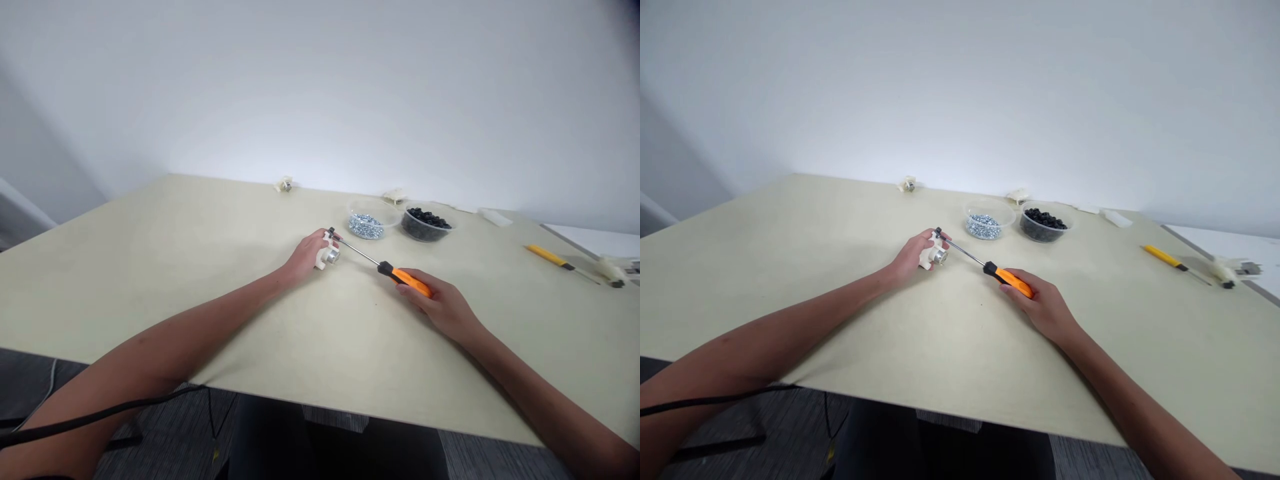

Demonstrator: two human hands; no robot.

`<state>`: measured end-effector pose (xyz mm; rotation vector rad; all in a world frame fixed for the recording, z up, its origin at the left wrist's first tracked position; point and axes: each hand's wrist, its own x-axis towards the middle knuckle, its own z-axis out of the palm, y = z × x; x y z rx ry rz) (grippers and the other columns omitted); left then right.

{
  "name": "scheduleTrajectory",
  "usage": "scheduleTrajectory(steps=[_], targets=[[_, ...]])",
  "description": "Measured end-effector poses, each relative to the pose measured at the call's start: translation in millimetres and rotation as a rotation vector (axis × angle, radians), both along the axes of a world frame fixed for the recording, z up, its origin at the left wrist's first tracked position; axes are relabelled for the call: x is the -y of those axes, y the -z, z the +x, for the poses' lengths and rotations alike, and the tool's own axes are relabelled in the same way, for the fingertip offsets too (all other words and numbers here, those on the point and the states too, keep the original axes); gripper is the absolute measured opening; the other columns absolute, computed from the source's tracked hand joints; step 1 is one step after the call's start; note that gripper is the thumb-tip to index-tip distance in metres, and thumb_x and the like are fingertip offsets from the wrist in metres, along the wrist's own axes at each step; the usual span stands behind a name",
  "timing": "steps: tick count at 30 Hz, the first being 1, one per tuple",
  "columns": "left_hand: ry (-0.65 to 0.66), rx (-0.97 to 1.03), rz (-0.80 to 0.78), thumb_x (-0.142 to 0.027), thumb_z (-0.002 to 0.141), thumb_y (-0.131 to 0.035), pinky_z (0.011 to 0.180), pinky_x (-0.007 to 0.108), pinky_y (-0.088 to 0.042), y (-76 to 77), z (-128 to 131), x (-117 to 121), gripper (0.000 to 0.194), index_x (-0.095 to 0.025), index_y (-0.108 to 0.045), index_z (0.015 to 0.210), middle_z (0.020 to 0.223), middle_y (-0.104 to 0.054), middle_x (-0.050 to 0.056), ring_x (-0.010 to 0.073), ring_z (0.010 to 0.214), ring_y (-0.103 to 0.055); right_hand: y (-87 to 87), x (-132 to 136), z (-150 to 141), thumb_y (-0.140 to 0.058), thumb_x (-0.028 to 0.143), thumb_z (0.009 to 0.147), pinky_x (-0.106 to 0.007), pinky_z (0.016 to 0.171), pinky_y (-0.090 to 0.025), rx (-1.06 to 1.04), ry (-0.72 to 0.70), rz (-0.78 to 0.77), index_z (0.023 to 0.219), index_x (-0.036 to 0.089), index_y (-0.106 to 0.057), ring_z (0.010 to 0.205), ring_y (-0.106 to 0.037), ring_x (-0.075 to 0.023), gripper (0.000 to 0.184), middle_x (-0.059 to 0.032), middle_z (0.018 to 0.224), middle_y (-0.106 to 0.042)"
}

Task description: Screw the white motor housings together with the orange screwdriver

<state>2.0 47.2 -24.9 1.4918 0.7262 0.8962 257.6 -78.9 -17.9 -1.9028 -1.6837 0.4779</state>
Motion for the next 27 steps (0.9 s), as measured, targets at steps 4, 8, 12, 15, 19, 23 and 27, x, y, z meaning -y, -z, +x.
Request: scheduleTrajectory(steps=[4,8,12,15,19,23,27], targets=[[0.007,0.007,-0.015,-0.034,0.084,-0.043,0.054,0.022,-0.043,2.2,0.3,-0.8,0.037,-0.019,-0.064,0.111,0.104,-0.062,0.009,0.0144,0.076,-0.055,-1.0,0.5,-0.8,-0.055,0.061,0.083,-0.033,0.067,-0.044,0.007,-0.007,-0.007,0.117,0.026,-0.068,0.064,-0.057,-0.0174,0.050,-0.0041,0.092,-0.071],[0.004,0.023,-0.031,-0.035,0.085,-0.043,0.055,0.022,-0.044,4.9,0.6,-2.1,0.038,-0.019,-0.064,0.112,0.104,-0.062,0.009,0.0147,0.077,-0.056,-0.7,0.6,-0.5,-0.055,0.062,0.083,-0.034,0.068,-0.044,0.004,0.001,-0.018,0.118,0.026,-0.067,0.063,-0.056,-0.0173,0.052,-0.0040,0.090,-0.070],[0.010,0.039,-0.029,-0.035,0.085,-0.043,0.054,0.022,-0.043,6.9,0.7,-3.2,0.038,-0.019,-0.063,0.112,0.105,-0.062,0.008,0.0145,0.076,-0.055,-0.1,0.2,-0.4,-0.054,0.063,0.083,-0.033,0.066,-0.043,0.000,0.007,-0.028,0.120,0.027,-0.066,0.061,-0.055,-0.0172,0.053,-0.0034,0.084,-0.069],[0.015,0.033,-0.020,-0.035,0.085,-0.042,0.054,0.022,-0.043,7.1,0.5,-3.4,0.038,-0.020,-0.063,0.113,0.106,-0.062,0.008,0.0144,0.076,-0.055,0.2,-0.1,-0.1,-0.055,0.063,0.082,-0.033,0.065,-0.044,-0.004,0.020,-0.031,0.120,0.027,-0.066,0.062,-0.057,-0.0178,0.054,-0.0038,0.086,-0.070],[0.016,0.020,-0.025,-0.035,0.085,-0.042,0.054,0.022,-0.043,5.5,0.4,-2.8,0.037,-0.019,-0.063,0.112,0.105,-0.062,0.009,0.0148,0.077,-0.055,0.5,-1.1,0.5,-0.055,0.063,0.083,-0.034,0.070,-0.047,-0.004,0.021,-0.023,0.119,0.026,-0.067,0.074,-0.063,-0.0212,0.053,-0.0049,0.095,-0.072],[0.030,-0.001,-0.015,-0.034,0.083,-0.045,0.054,0.022,-0.043,3.1,-0.1,-0.8,0.033,-0.020,-0.061,0.109,0.105,-0.059,0.008,0.0146,0.078,-0.054,2.9,-0.7,0.7,-0.055,0.060,0.084,-0.035,0.078,-0.049,0.006,-0.017,0.034,0.115,0.027,-0.067,0.091,-0.066,-0.0247,0.047,-0.0046,0.106,-0.071],[0.048,-0.062,0.031,-0.024,0.071,-0.058,0.052,0.020,-0.040,0.2,-0.8,0.6,0.036,-0.022,-0.055,0.107,0.093,-0.054,0.002,0.0114,0.071,-0.049,10.3,3.0,0.7,-0.061,0.057,0.083,-0.036,0.083,-0.051,0.057,-0.048,0.112,0.121,0.027,-0.057,0.102,-0.065,-0.0254,0.048,-0.0066,0.118,-0.066]])
